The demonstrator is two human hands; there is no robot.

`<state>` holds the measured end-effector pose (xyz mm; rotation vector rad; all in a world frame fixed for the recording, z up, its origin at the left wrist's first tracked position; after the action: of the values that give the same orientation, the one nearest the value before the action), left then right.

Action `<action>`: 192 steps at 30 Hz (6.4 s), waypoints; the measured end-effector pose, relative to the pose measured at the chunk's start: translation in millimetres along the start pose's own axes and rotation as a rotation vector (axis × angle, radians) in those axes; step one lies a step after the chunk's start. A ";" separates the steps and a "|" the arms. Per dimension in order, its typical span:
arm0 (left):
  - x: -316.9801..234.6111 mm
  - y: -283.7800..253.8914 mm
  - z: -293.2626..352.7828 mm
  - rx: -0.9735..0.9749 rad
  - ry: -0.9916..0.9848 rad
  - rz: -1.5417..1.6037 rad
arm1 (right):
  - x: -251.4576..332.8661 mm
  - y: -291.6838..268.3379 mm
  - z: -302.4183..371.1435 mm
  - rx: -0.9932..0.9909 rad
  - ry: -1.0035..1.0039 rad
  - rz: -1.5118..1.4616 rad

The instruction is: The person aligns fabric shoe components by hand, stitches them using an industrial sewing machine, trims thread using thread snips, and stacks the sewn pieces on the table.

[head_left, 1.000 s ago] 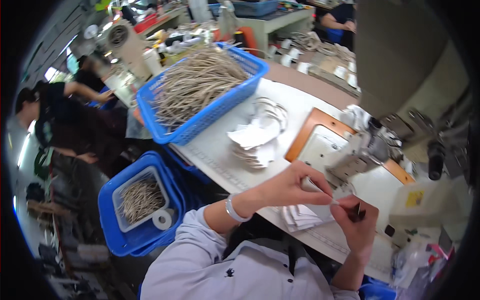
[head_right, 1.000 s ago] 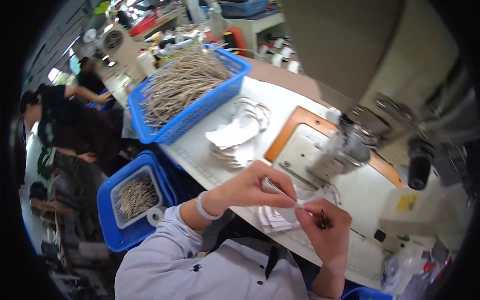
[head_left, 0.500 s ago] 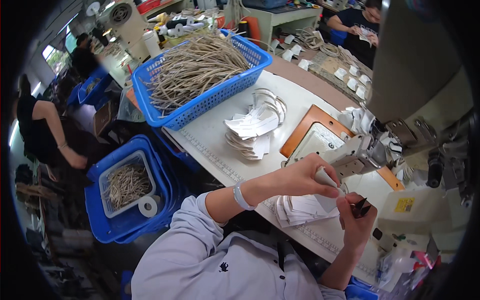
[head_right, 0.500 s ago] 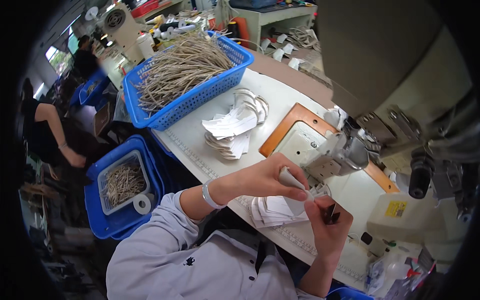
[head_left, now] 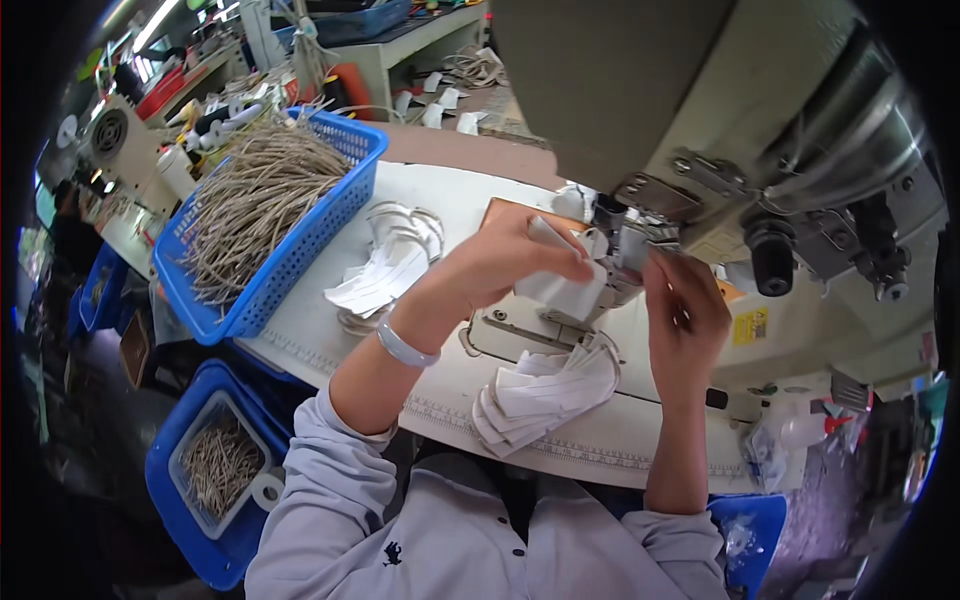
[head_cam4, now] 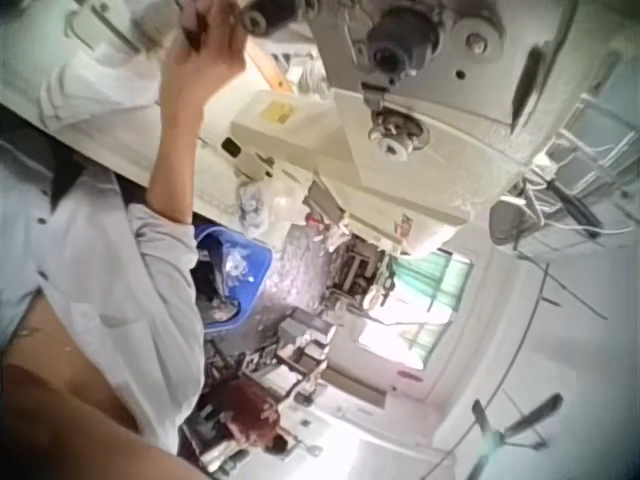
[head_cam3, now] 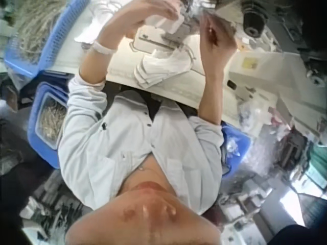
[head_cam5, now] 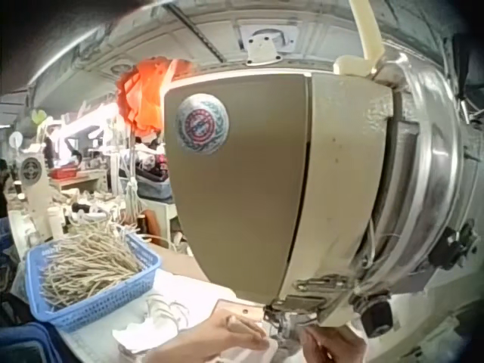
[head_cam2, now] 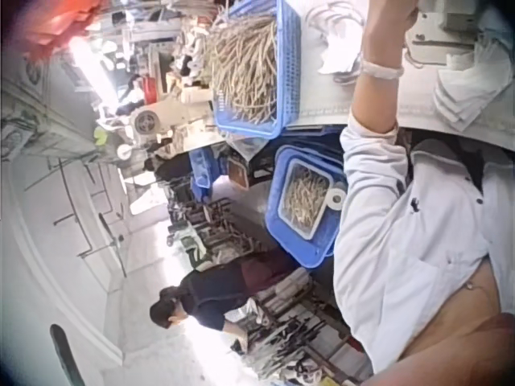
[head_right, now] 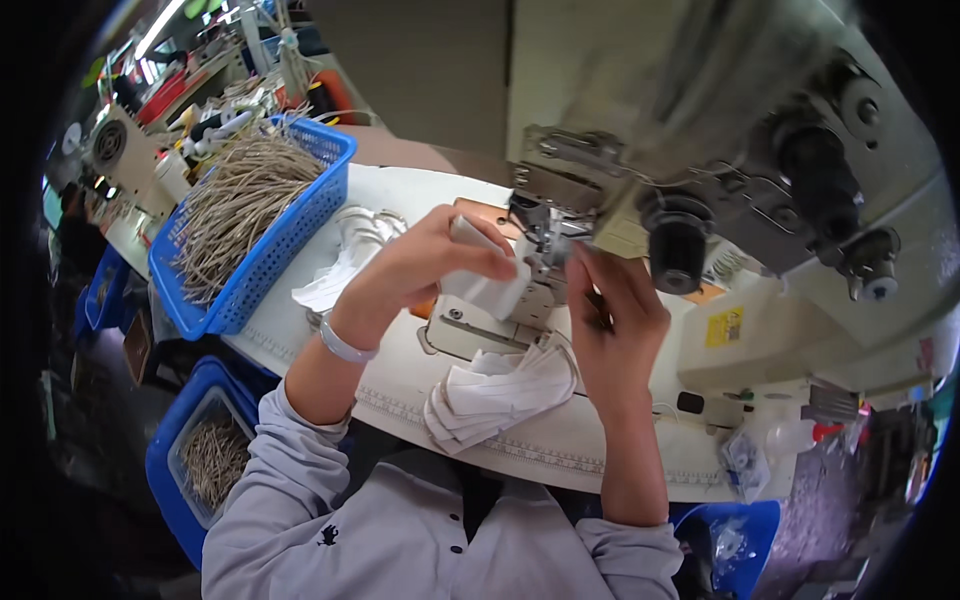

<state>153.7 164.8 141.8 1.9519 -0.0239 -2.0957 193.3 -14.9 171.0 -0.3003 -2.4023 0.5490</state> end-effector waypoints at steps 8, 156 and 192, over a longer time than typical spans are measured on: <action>-33.7 17.0 -16.5 0.059 -0.011 0.020 | -39.0 12.2 -13.6 0.096 -0.141 -0.012; 7.9 25.3 80.8 0.020 0.273 -0.088 | 17.7 -1.5 58.1 0.333 0.326 -0.431; -70.9 34.0 1.2 -0.035 -0.072 -0.402 | -17.3 19.9 25.1 -0.031 -0.104 -0.124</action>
<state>162.5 146.9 217.9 1.9890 0.4209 -2.3891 191.9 -11.1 134.8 -0.1376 -2.5111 0.4820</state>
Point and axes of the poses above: each hand's wrist, its own z-axis away from the middle knuckle, its own y-axis out of the palm, x = y × z, the point moved 2 cm from there along -z, towards the middle knuckle, and after that the axes turned 10 degrees about z, right-handed, at the moved point
